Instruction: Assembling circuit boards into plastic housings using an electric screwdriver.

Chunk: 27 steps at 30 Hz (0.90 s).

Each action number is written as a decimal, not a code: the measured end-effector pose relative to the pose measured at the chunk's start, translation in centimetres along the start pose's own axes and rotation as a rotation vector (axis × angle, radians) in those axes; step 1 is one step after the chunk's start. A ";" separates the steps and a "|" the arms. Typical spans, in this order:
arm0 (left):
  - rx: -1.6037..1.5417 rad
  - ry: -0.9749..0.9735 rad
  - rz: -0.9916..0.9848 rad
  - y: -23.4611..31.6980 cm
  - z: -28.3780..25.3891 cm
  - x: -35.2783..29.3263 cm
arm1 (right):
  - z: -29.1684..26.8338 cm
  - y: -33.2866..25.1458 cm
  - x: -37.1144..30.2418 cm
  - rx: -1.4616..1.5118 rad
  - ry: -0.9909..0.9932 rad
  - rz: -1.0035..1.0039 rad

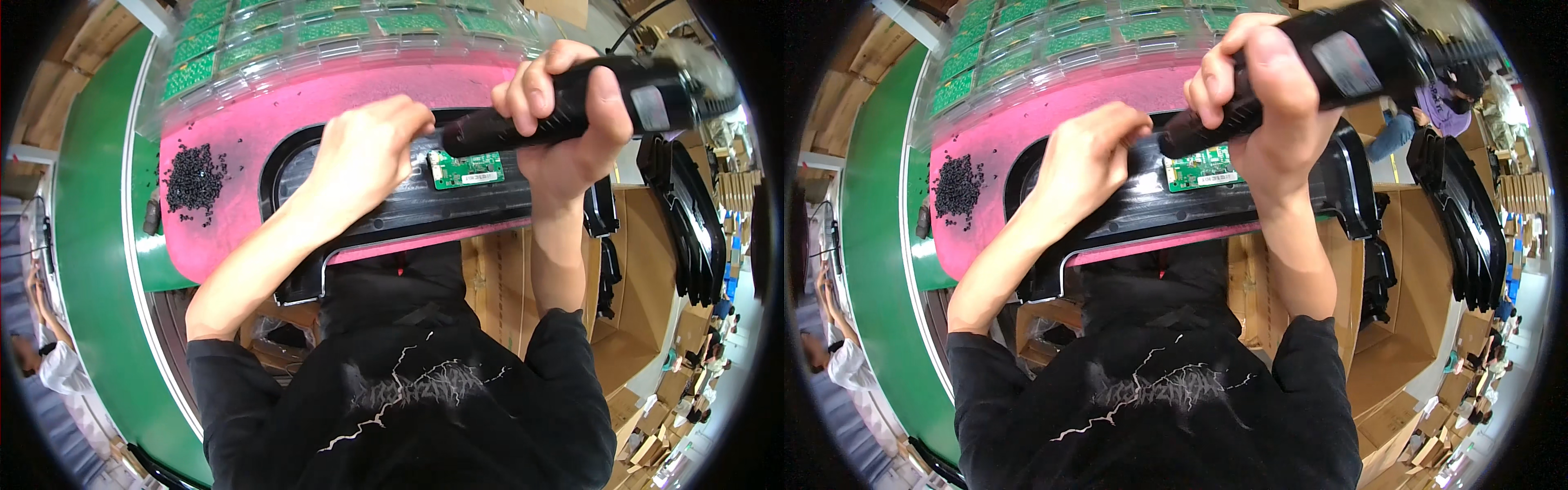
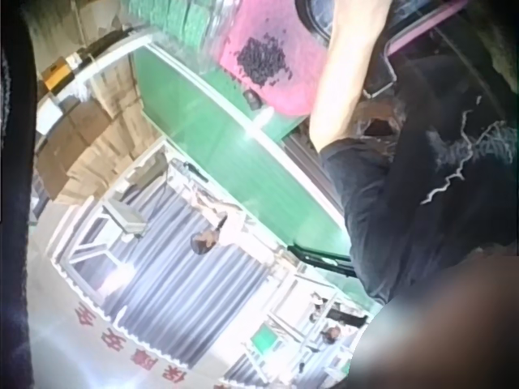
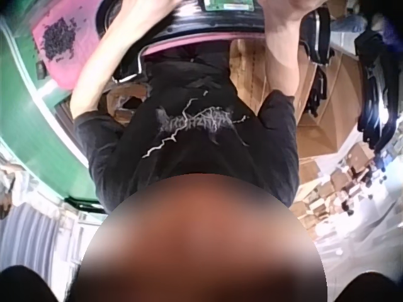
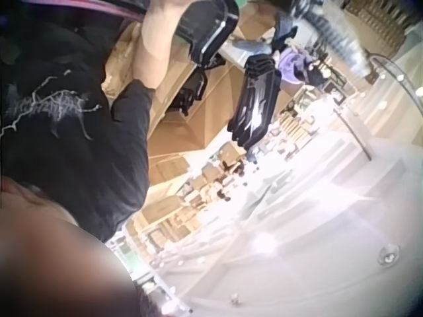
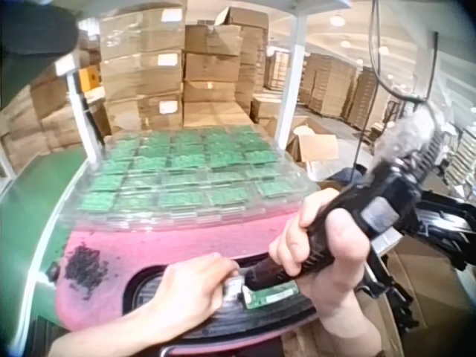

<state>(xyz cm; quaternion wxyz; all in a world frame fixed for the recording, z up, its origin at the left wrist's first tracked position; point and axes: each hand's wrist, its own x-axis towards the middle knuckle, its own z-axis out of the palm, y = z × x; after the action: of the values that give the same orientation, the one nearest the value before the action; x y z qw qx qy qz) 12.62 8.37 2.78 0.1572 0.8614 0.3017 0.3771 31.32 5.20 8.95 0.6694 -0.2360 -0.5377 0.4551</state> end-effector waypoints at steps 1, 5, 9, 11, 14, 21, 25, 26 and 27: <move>0.044 0.036 -0.021 -0.4 -0.2 0.2 | 0.0 0.0 0.0 -0.074 -0.003 0.031; -0.016 0.043 -0.111 -0.6 0.2 0.3 | -0.2 1.5 -0.4 -0.005 0.056 -0.030; -0.037 -0.082 -0.162 -0.4 0.6 0.2 | -0.4 2.2 -0.5 0.046 0.109 -0.024; -0.042 -0.111 -0.172 -0.6 0.4 0.3 | -0.9 2.6 -0.3 0.000 0.053 -0.037; -0.006 -0.186 -0.205 -0.5 0.2 0.3 | -0.7 3.0 -0.3 0.019 0.048 -0.025; -0.060 -0.194 -0.160 -1.7 0.9 -0.3 | 0.3 3.1 0.1 -0.228 -0.103 0.054; -0.054 -0.264 -0.172 -1.3 0.6 0.0 | 0.9 3.2 0.1 -0.297 -0.084 0.047; -0.052 -0.263 -0.169 -1.3 0.6 0.1 | 1.1 3.2 0.1 -0.301 -0.052 0.048; -0.044 -0.298 -0.165 -1.3 0.7 0.1 | 1.2 3.1 0.1 -0.305 -0.020 0.049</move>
<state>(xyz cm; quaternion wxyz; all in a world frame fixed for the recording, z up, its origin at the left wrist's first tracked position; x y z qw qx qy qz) 12.67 9.43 1.69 0.2496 0.8765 0.3362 0.2376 29.16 6.56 6.89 0.6089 -0.3434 -0.6013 0.3869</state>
